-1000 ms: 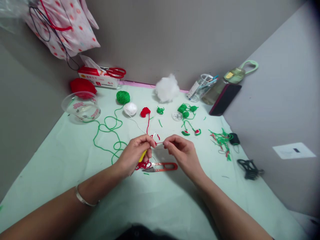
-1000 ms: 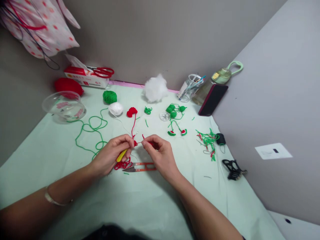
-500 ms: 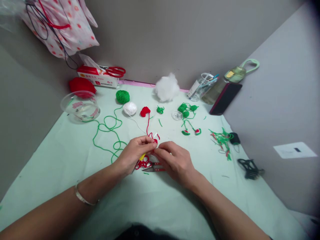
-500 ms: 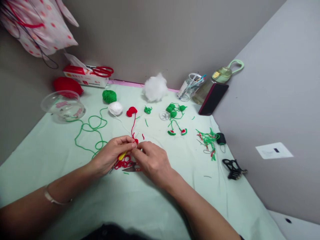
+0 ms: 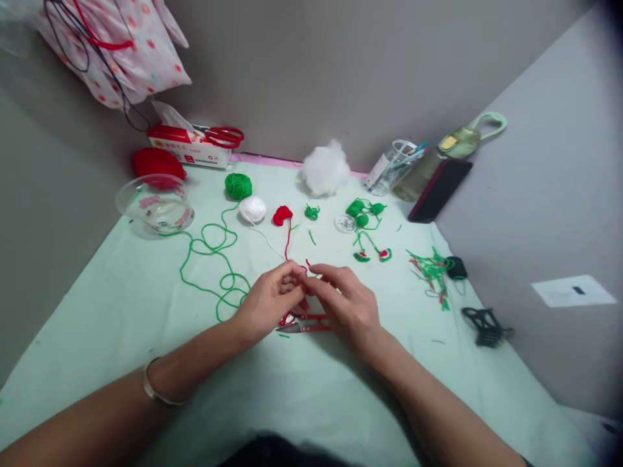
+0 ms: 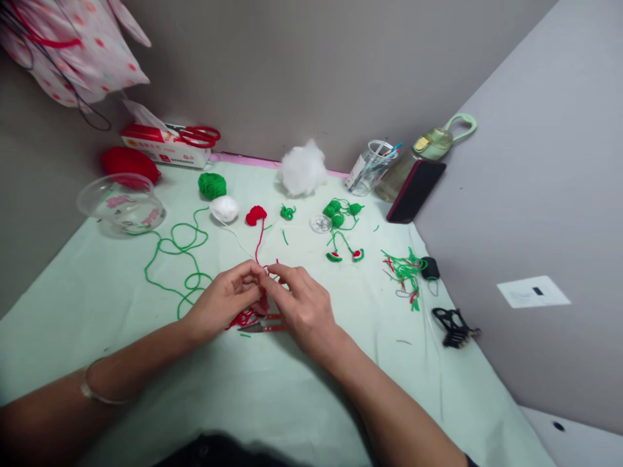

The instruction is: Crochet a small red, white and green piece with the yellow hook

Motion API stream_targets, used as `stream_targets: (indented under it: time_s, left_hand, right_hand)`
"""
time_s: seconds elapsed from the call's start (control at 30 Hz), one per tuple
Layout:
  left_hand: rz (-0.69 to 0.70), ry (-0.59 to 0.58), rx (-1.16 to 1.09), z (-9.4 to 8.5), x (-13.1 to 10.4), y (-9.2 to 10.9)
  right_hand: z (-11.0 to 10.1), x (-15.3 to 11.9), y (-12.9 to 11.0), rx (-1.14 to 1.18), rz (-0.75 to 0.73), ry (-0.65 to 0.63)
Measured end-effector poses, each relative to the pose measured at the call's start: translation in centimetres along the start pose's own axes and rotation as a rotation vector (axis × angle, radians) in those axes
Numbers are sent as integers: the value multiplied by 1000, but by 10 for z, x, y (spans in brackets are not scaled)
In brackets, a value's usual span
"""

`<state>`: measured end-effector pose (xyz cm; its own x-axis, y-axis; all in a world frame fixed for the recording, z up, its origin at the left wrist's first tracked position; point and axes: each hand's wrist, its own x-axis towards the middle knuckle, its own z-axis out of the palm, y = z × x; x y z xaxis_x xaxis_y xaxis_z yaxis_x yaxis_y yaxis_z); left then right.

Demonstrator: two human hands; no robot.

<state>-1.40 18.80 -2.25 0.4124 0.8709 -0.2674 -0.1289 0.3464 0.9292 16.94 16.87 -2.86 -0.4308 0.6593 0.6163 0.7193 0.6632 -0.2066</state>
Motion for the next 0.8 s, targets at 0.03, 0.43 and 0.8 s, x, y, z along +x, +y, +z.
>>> stream_targets:
  time_s: [0.03, 0.43, 0.8]
  left_hand:
    - [2, 0, 15, 0, 0, -1]
    - [124, 113, 148, 1, -2, -7]
    - [179, 99, 127, 0, -2, -10]
  right_hand:
    - [0, 0, 0, 30, 7, -13]
    - [-4, 7, -1, 391, 382, -85]
    - [-4, 14, 5, 919, 887, -181]
